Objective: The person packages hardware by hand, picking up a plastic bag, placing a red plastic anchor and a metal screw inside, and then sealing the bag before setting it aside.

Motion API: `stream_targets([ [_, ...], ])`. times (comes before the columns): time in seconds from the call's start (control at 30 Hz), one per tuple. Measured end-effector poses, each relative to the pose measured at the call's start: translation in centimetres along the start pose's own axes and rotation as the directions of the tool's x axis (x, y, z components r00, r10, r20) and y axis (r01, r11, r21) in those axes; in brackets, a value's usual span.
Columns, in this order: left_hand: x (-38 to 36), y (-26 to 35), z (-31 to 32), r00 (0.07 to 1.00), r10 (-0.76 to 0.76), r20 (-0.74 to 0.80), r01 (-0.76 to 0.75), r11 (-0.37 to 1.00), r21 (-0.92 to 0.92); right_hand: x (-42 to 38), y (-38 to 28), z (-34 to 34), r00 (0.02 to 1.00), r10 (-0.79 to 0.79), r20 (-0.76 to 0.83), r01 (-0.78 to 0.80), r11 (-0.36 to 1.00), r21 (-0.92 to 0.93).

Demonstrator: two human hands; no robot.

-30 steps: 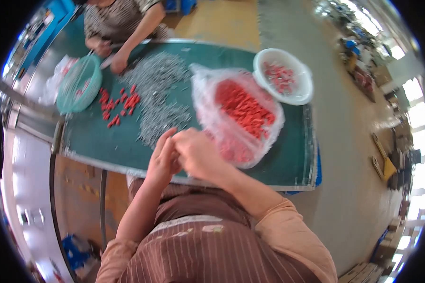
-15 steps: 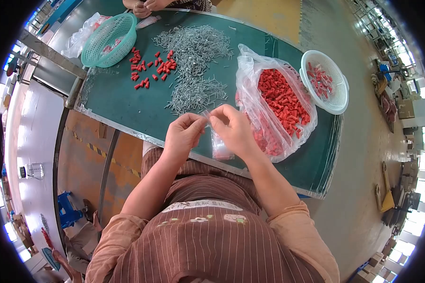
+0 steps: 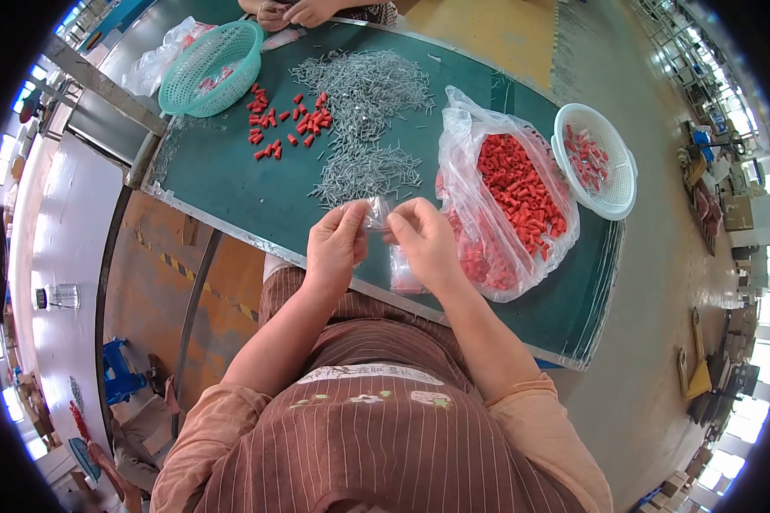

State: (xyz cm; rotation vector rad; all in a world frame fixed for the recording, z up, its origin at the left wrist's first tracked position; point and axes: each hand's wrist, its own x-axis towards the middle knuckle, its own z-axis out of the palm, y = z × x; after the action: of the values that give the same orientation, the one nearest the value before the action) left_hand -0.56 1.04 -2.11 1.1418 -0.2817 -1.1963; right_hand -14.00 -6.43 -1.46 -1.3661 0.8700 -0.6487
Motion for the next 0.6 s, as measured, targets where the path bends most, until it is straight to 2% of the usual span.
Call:
stream_targets([
  [0.1, 0.3, -0.1, -0.2, 1.0, 0.004, 0.006, -0.003, 0.997, -0.078, 0.1, 1.1, 0.0, 0.994, -0.033, 0.105, 0.042, 0.995, -0.085],
  [0.2, 0.6, -0.1, -0.6, 0.997, -0.063, 0.052, 0.075, 0.96, -0.27, 0.1, 1.4, 0.4, 0.99, 0.083, 0.113, -0.074, 0.994, -0.075],
  [0.3, 1.1, 0.5, -1.2, 0.997, -0.051, 0.06, 0.072, 0.901, -0.428, 0.2, 1.8, 0.0, 0.989, 0.107, 0.105, -0.103, 0.994, -0.047],
  [0.4, 1.6, 0.7, -2.5, 0.998, -0.051, 0.036, 0.061, 0.906, -0.419, 0.4, 1.9, -0.4, 0.999, 0.025, 0.044, -0.022, 0.998, -0.057],
  [0.6, 1.9, 1.3, -3.8, 0.993, -0.114, 0.033, 0.119, 0.952, -0.281, 1.4, 0.7, -1.9, 0.998, -0.007, 0.066, 0.006, 1.0, 0.017],
])
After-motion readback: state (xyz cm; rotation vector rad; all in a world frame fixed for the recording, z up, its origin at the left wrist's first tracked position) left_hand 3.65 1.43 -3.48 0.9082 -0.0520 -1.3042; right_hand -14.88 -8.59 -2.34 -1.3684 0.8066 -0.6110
